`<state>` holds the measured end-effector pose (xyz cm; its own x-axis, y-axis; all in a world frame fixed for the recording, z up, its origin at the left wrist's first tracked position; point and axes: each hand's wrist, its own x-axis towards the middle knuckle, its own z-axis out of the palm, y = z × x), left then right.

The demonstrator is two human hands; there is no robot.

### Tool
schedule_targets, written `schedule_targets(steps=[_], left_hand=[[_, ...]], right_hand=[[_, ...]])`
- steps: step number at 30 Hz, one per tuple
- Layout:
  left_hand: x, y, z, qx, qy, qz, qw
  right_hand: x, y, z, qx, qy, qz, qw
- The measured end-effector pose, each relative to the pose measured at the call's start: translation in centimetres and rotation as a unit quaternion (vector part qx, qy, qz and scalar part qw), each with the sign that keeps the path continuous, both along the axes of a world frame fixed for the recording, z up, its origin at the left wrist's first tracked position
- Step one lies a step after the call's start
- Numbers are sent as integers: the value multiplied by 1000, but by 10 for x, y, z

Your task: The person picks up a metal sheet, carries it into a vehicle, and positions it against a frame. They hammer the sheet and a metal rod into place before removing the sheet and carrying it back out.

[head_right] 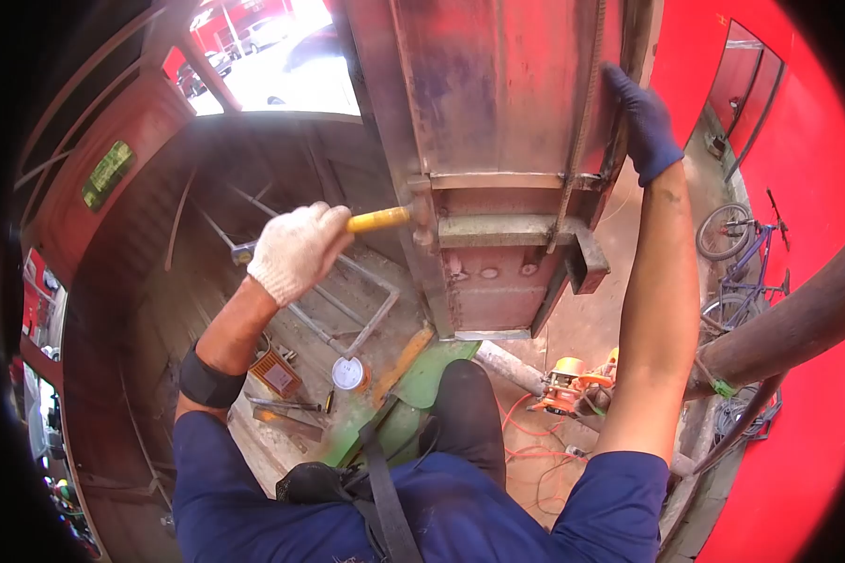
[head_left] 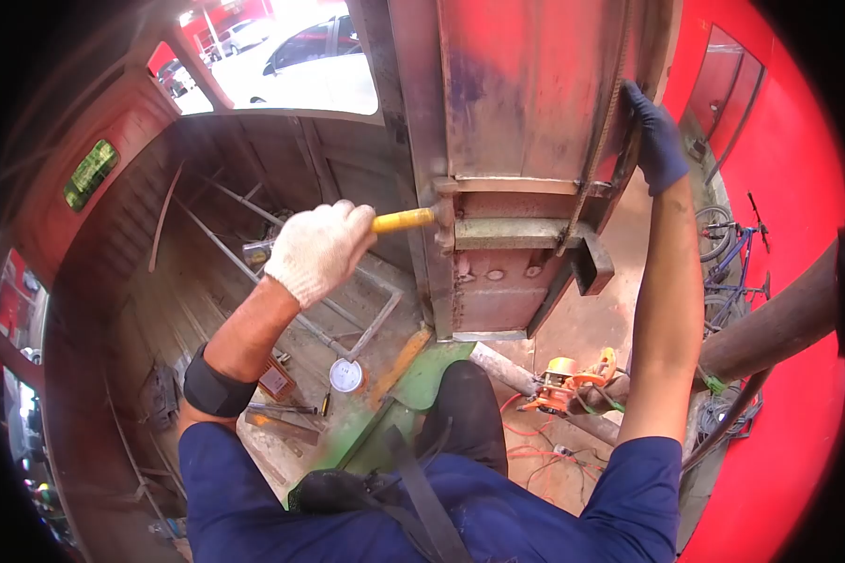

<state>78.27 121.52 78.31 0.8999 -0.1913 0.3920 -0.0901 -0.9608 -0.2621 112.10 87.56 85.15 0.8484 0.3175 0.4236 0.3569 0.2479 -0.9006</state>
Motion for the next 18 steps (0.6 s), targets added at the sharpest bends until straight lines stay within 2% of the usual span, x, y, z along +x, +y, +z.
schedule_targets(steps=[1,3,6,7,9,11,13,14,15,17,18], left_hand=[[2,-1,2,-5,-42,4,999],[1,-5,1,8,-14,19,1000],[-4,0,0,31,92,-22,995],[-2,1,4,31,88,-24,995],[3,5,10,9,-33,4,999],[-1,0,3,-31,50,7,998],[-3,-5,3,22,97,-42,994],[0,-6,10,19,120,-23,992],[3,-2,10,-14,54,4,998],[4,2,17,-104,-87,-3,991],[2,3,22,-139,-75,-12,987]], right_hand=[[1,-1,-1,-13,-1,14,1000],[-3,2,-2,-2,-6,-8,1000],[-9,6,-1,15,-5,-32,999],[-10,6,1,21,1,-36,999],[-13,6,1,14,9,-37,999],[-11,6,2,7,15,-41,999],[-9,7,0,31,10,-32,999],[-8,6,1,29,6,-35,999],[-9,5,1,30,11,-34,999],[-6,4,-2,34,15,-37,999],[0,1,-2,31,12,-33,999]])
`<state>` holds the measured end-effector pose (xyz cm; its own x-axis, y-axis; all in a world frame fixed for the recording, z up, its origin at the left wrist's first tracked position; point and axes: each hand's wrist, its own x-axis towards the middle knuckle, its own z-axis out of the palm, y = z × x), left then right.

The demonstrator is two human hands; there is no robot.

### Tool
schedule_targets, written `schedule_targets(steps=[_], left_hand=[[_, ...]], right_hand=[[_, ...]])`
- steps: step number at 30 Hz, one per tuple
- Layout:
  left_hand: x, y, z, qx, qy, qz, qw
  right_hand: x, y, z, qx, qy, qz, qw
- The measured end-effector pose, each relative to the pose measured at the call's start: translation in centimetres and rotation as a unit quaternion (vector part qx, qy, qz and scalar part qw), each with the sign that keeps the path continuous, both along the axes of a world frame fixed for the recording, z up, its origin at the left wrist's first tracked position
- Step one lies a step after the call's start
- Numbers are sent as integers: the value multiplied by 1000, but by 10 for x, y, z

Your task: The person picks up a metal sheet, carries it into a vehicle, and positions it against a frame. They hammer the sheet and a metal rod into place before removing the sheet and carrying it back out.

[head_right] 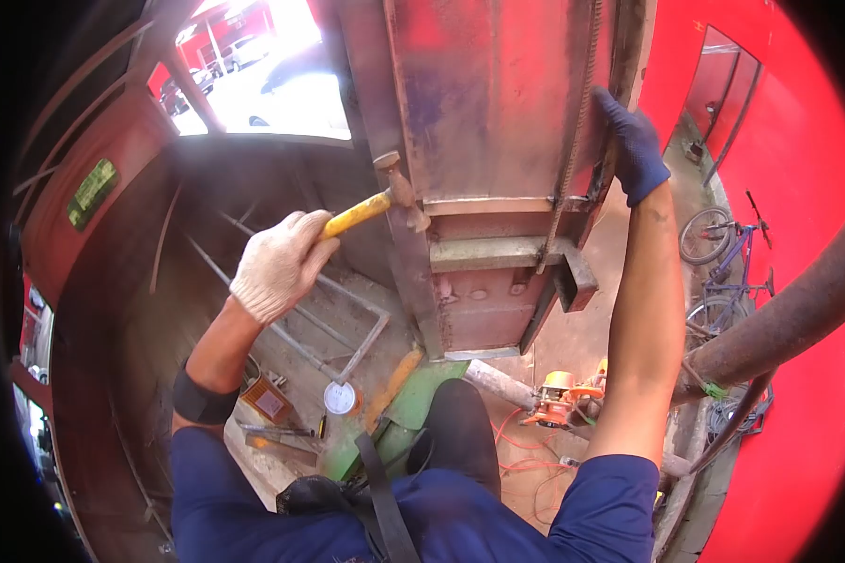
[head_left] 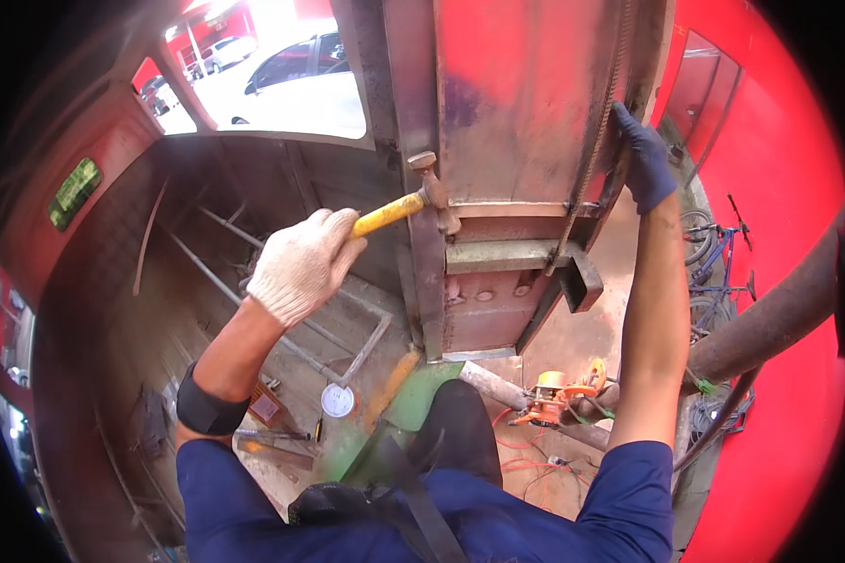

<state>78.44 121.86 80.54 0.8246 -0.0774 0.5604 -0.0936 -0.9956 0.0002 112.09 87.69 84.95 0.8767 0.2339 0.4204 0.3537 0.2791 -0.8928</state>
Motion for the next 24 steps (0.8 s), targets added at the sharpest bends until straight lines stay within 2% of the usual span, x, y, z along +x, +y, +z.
schedule_targets(steps=[3,8,10,11,12,13,15,17,18,19,21,24], left_hand=[[-12,2,7,43,29,-60,997],[-1,19,-25,22,106,-108,988],[11,23,-23,29,86,-138,986],[18,26,-20,38,83,-140,986],[28,30,-13,28,74,-163,983],[36,34,-4,15,74,-181,981],[59,46,27,-19,137,-242,960],[83,51,63,-58,259,-290,919],[91,50,73,-47,301,-309,901],[100,47,76,-37,341,-326,881],[109,37,76,-22,401,-348,847],[113,16,69,-20,446,-342,826]], right_hand=[[-13,4,5,-8,-2,-15,1000],[-5,4,1,2,-20,-45,999],[27,-20,-11,-126,-87,-59,986],[14,-22,-9,-169,-230,-84,955],[-29,-3,10,-70,20,-35,997],[-34,-2,8,-93,-1,-65,994],[-14,-13,-1,-91,47,-40,994],[-28,-1,7,-29,32,-36,998],[-31,-4,13,-43,89,-7,995],[-24,-4,11,-58,79,9,995],[-31,-11,19,-140,138,-2,980],[-24,-8,5,-101,107,3,989]])
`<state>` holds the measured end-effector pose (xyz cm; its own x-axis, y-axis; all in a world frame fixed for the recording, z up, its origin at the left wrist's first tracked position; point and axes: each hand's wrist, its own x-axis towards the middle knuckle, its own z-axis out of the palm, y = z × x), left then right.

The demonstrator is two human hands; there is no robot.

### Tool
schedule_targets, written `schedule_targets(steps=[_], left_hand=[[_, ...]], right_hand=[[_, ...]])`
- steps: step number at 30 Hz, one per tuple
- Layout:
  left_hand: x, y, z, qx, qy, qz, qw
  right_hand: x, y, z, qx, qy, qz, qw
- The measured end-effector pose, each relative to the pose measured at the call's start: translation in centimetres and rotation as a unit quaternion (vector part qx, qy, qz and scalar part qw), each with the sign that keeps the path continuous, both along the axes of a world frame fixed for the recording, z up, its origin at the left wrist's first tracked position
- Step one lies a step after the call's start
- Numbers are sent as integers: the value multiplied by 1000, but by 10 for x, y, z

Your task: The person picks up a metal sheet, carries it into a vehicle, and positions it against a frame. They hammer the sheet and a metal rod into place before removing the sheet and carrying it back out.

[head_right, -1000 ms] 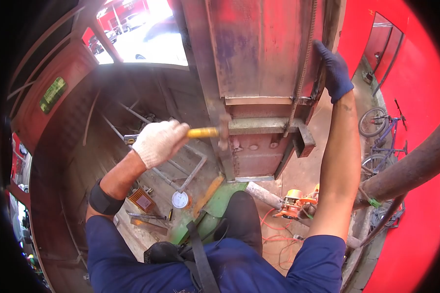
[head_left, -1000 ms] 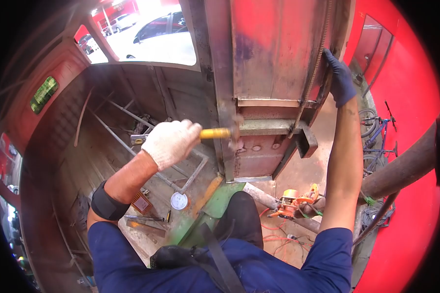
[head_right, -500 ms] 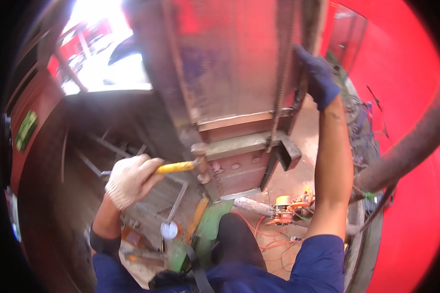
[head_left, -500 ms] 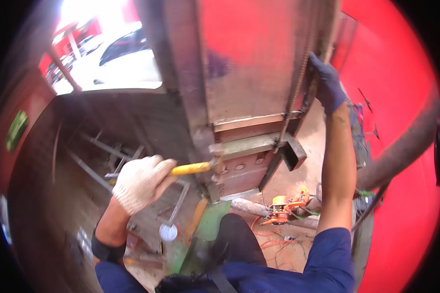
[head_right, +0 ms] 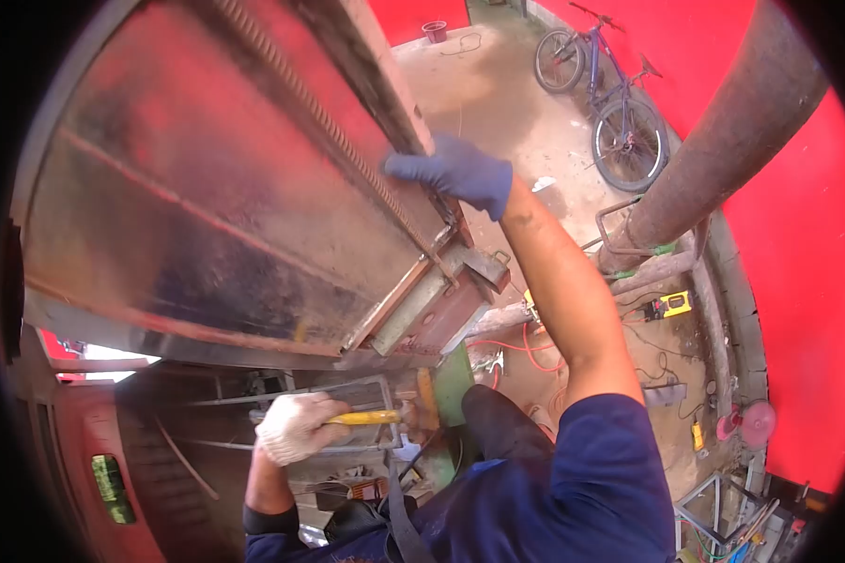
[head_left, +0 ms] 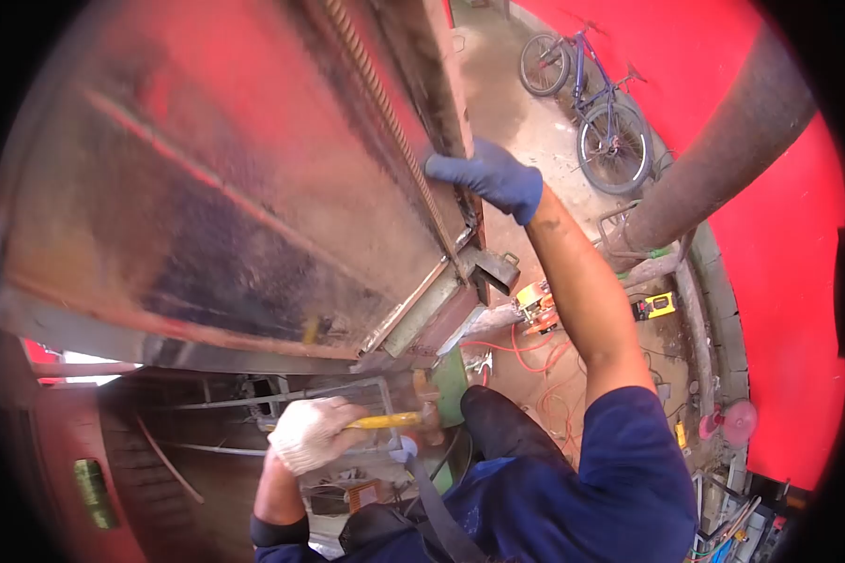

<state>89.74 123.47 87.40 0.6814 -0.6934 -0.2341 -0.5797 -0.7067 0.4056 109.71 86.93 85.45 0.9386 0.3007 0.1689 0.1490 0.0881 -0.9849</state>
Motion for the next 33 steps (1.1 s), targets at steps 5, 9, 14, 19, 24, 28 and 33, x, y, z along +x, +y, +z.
schedule_targets(steps=[5,9,14,19,24,28,33], left_hand=[[12,-2,-27,28,53,39,997],[9,-8,-56,95,145,119,978],[-5,-6,-71,59,168,242,954],[-22,-9,-79,66,241,215,944],[-31,-13,-95,90,247,202,943],[-36,-19,-114,109,258,183,942],[-46,-25,-128,97,270,162,944]], right_hand=[[-5,-5,21,-65,38,51,996],[-5,-8,13,-90,76,24,993],[4,-8,-12,-27,79,13,996],[7,-8,-28,41,69,4,997],[7,-5,-24,60,71,22,995],[8,-5,-23,56,48,26,997],[4,-3,-19,64,56,16,996]])
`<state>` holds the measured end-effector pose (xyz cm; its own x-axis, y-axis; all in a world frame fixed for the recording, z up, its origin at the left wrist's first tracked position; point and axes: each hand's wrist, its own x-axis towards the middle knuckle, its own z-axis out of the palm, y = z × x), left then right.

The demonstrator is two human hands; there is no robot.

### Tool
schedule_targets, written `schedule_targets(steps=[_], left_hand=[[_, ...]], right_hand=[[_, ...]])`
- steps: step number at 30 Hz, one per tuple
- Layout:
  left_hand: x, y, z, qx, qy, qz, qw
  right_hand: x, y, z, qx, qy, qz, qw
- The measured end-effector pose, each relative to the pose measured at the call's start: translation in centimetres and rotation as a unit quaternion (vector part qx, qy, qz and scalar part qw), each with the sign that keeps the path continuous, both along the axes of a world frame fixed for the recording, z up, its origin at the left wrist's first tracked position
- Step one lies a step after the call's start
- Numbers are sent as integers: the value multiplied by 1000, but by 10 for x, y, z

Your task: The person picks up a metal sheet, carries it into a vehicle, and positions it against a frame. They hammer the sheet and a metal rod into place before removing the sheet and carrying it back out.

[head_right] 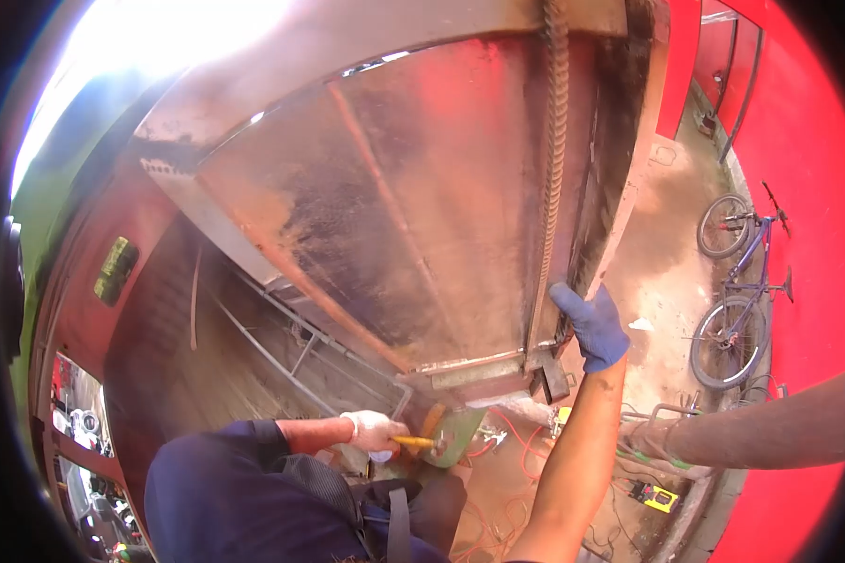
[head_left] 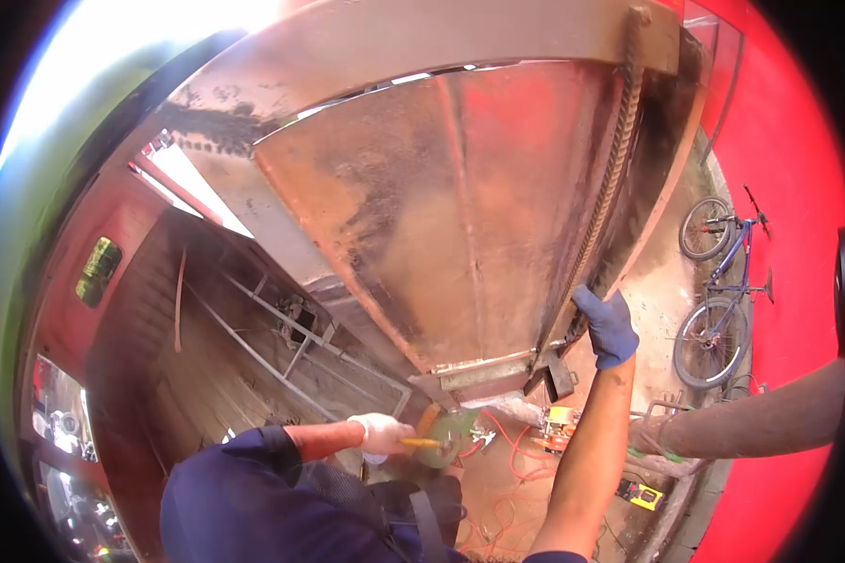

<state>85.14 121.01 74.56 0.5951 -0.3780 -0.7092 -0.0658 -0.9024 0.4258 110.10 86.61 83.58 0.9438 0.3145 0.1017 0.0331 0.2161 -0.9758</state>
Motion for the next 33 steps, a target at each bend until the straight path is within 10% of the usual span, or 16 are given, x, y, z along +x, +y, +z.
schedule_targets(steps=[33], left_hand=[[-11,-19,-28,29,46,-30,998]], right_hand=[[5,9,10,1,6,69,998]])
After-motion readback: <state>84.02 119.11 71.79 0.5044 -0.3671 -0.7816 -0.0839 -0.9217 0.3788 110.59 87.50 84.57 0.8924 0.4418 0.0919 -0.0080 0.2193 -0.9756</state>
